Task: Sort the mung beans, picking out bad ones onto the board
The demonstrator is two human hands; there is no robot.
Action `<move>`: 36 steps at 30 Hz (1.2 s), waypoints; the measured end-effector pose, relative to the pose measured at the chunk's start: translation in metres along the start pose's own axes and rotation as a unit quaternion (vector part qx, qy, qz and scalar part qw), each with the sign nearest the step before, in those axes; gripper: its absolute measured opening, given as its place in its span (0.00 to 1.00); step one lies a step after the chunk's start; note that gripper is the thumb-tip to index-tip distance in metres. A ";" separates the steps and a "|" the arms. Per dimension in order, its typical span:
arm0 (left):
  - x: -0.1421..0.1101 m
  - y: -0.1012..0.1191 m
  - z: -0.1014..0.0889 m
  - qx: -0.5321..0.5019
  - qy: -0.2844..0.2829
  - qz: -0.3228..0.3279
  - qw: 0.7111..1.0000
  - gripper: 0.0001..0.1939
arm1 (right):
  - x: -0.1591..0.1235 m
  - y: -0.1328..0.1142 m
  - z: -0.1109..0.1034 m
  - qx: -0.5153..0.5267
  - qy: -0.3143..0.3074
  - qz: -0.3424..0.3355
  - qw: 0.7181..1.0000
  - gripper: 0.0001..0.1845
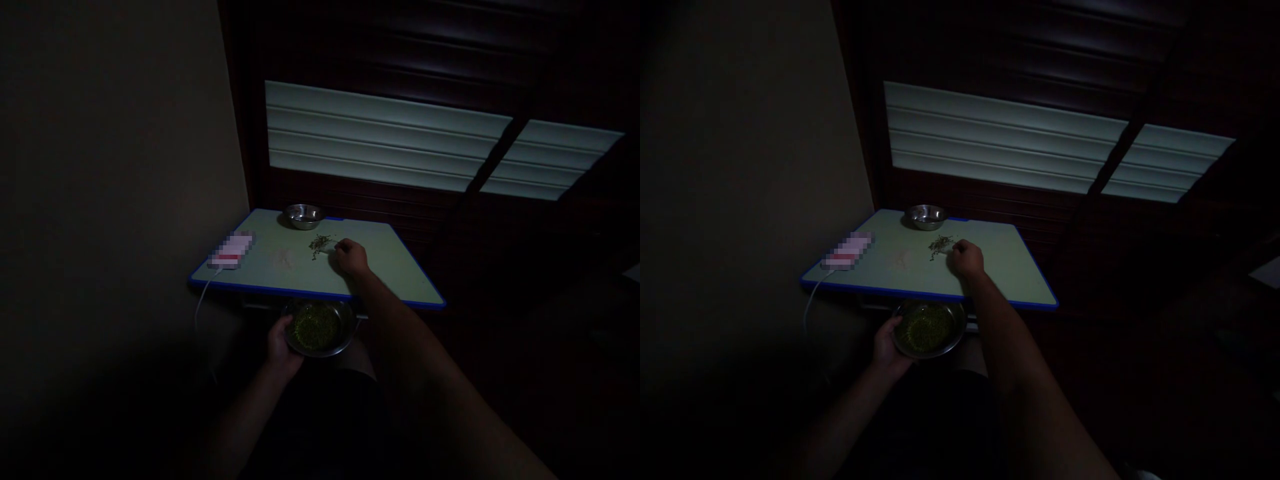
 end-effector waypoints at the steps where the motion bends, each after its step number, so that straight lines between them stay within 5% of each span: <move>1: 0.000 0.000 0.000 0.002 0.001 0.001 1.000 0.13 | 0.000 -0.001 0.000 -0.017 -0.003 -0.005 1.000 0.12; 36: -0.003 0.006 0.001 -0.010 0.014 0.030 0.999 0.17 | 0.001 0.004 0.006 0.038 -0.028 -0.015 0.999 0.12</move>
Point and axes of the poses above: each hand's wrist, its own x-axis towards the middle knuckle, its own z-axis out of the palm, y = z × x, the point moved 6 cm from there along x, towards the middle knuckle, and after that the axes turned 1 degree about -y, right-handed, at the moved point
